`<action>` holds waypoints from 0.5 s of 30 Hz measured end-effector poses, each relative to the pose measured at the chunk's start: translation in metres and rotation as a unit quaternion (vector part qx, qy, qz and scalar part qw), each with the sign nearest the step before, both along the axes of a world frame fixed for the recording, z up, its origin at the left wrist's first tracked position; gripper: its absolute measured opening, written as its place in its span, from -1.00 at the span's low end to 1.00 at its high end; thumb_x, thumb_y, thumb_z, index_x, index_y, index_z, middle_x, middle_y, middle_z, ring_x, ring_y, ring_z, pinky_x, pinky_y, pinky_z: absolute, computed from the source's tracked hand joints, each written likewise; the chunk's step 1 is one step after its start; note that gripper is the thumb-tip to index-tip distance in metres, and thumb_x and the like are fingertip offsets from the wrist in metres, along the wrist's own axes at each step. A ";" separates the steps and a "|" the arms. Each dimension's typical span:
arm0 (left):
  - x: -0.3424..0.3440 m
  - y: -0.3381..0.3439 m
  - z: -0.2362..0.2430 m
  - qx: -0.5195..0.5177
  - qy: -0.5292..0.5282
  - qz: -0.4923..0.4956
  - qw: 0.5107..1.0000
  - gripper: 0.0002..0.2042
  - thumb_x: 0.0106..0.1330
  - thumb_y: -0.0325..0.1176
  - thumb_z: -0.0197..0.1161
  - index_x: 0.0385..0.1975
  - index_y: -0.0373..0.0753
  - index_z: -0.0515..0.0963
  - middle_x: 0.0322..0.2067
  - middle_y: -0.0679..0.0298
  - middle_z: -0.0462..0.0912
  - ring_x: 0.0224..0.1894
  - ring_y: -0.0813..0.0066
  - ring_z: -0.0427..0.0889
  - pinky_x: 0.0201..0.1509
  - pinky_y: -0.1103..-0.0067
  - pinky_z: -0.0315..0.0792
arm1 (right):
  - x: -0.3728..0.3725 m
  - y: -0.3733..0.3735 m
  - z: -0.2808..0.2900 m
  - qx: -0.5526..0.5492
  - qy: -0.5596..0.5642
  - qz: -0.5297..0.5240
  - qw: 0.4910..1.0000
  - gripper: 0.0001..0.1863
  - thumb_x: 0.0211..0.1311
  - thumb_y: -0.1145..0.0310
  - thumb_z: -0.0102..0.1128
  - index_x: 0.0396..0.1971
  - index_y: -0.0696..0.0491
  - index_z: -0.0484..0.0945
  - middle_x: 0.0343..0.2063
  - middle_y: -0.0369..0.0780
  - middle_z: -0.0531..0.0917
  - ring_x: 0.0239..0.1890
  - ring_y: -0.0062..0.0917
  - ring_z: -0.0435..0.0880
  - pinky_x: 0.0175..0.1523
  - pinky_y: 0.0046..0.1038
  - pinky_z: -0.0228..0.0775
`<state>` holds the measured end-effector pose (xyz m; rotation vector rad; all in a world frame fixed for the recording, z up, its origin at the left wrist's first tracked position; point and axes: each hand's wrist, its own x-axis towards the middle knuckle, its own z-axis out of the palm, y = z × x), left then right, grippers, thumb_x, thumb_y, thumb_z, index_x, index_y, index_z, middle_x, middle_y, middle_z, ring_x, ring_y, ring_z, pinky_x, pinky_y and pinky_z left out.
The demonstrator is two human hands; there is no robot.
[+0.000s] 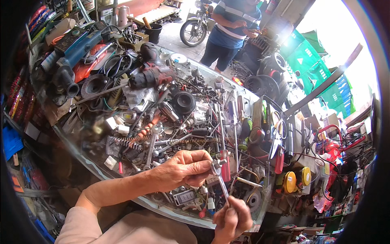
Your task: The person works at a cluttered workbench, using a screwdriver to manipulate a small mechanical component. They repeatedly pick up, adjust, and place down the part and tools, seemingly attempting to disassemble or fix the item. The workspace is filled with various tools and spare parts.
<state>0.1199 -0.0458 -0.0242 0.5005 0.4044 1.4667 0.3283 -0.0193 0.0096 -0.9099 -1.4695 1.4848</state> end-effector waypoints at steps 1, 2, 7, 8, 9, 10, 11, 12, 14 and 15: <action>0.002 0.000 0.002 0.019 -0.009 0.005 1.000 -0.83 0.47 -0.29 0.08 -0.24 -0.28 0.47 -0.52 0.41 0.44 -0.55 0.72 0.27 -0.51 0.71 0.13 | 0.004 0.004 0.000 -0.068 0.070 -0.014 0.995 -0.75 0.25 0.45 0.10 -0.14 0.26 0.49 -0.54 -0.16 0.53 -0.70 -0.59 0.42 -0.67 -0.57 0.27; 0.002 -0.001 0.004 0.011 -0.003 0.002 1.000 -0.83 0.47 -0.31 0.07 -0.24 -0.29 0.47 -0.54 0.39 0.44 -0.55 0.68 0.28 -0.48 0.67 0.14 | 0.006 0.011 -0.001 -0.134 0.139 -0.026 0.981 -0.81 0.17 0.49 0.16 -0.25 0.27 0.49 -0.60 -0.16 0.51 -0.78 -0.58 0.38 -0.74 -0.52 0.27; 0.000 -0.003 0.011 0.025 0.004 -0.011 1.000 -0.85 0.47 -0.35 0.07 -0.20 -0.31 0.47 -0.55 0.33 0.44 -0.55 0.58 0.28 -0.45 0.61 0.13 | 0.012 0.033 -0.015 -0.195 0.263 0.070 0.942 -0.75 0.31 0.47 -0.02 -0.11 0.32 0.44 -0.54 -0.06 0.56 -0.83 -0.66 0.35 -0.80 -0.57 0.28; -0.001 -0.004 0.012 0.027 0.003 -0.011 1.000 -0.85 0.46 -0.35 0.07 -0.20 -0.31 0.47 -0.55 0.33 0.44 -0.55 0.58 0.28 -0.46 0.61 0.12 | 0.013 0.033 -0.019 -0.225 0.295 0.081 0.925 -0.74 0.33 0.48 -0.04 -0.09 0.33 0.44 -0.52 -0.04 0.56 -0.81 -0.65 0.38 -0.77 -0.56 0.31; -0.001 -0.004 0.013 0.019 0.000 -0.007 1.000 -0.86 0.46 -0.37 0.07 -0.19 -0.32 0.47 -0.55 0.33 0.44 -0.56 0.60 0.28 -0.47 0.62 0.10 | 0.013 0.033 -0.022 -0.254 0.327 0.093 0.906 -0.73 0.34 0.49 -0.06 -0.06 0.34 0.43 -0.50 -0.03 0.56 -0.79 -0.65 0.41 -0.75 -0.56 0.34; -0.001 -0.004 0.013 0.022 -0.005 -0.006 1.000 -0.86 0.46 -0.37 0.07 -0.19 -0.32 0.48 -0.55 0.33 0.44 -0.56 0.60 0.27 -0.47 0.61 0.10 | 0.012 0.033 -0.023 -0.266 0.337 0.094 0.898 -0.73 0.35 0.49 -0.07 -0.05 0.34 0.43 -0.48 -0.03 0.57 -0.78 -0.64 0.42 -0.73 -0.56 0.36; -0.001 -0.004 0.012 0.025 -0.011 -0.005 1.000 -0.86 0.46 -0.37 0.07 -0.19 -0.32 0.48 -0.55 0.33 0.44 -0.56 0.60 0.27 -0.47 0.61 0.10 | 0.011 0.032 -0.024 -0.278 0.348 0.095 0.890 -0.72 0.36 0.49 -0.08 -0.04 0.34 0.43 -0.47 -0.02 0.57 -0.76 -0.64 0.44 -0.72 -0.57 0.37; -0.001 -0.004 0.011 0.028 -0.016 -0.005 0.999 -0.85 0.46 -0.37 0.08 -0.19 -0.32 0.48 -0.56 0.34 0.43 -0.56 0.61 0.27 -0.47 0.61 0.10 | 0.011 0.031 -0.025 -0.291 0.359 0.097 0.882 -0.71 0.37 0.49 -0.09 -0.03 0.34 0.43 -0.46 -0.02 0.57 -0.75 -0.64 0.46 -0.70 -0.57 0.38; 0.000 -0.002 0.007 0.056 -0.034 -0.016 0.998 -0.84 0.47 -0.36 0.07 -0.18 -0.33 0.49 -0.48 0.35 0.48 -0.55 0.68 0.26 -0.48 0.67 0.13 | 0.009 0.029 -0.022 -0.288 0.360 0.092 0.883 -0.72 0.41 0.45 -0.12 -0.04 0.32 0.41 -0.47 -0.05 0.55 -0.76 -0.67 0.41 -0.71 -0.59 0.36; 0.000 -0.002 0.005 0.070 -0.043 -0.022 0.996 -0.83 0.47 -0.35 0.07 -0.17 -0.34 0.50 -0.44 0.36 0.50 -0.55 0.72 0.26 -0.49 0.70 0.14 | 0.008 0.029 -0.020 -0.290 0.368 0.092 0.879 -0.73 0.42 0.44 -0.12 -0.04 0.31 0.40 -0.48 -0.07 0.54 -0.77 -0.68 0.39 -0.72 -0.60 0.35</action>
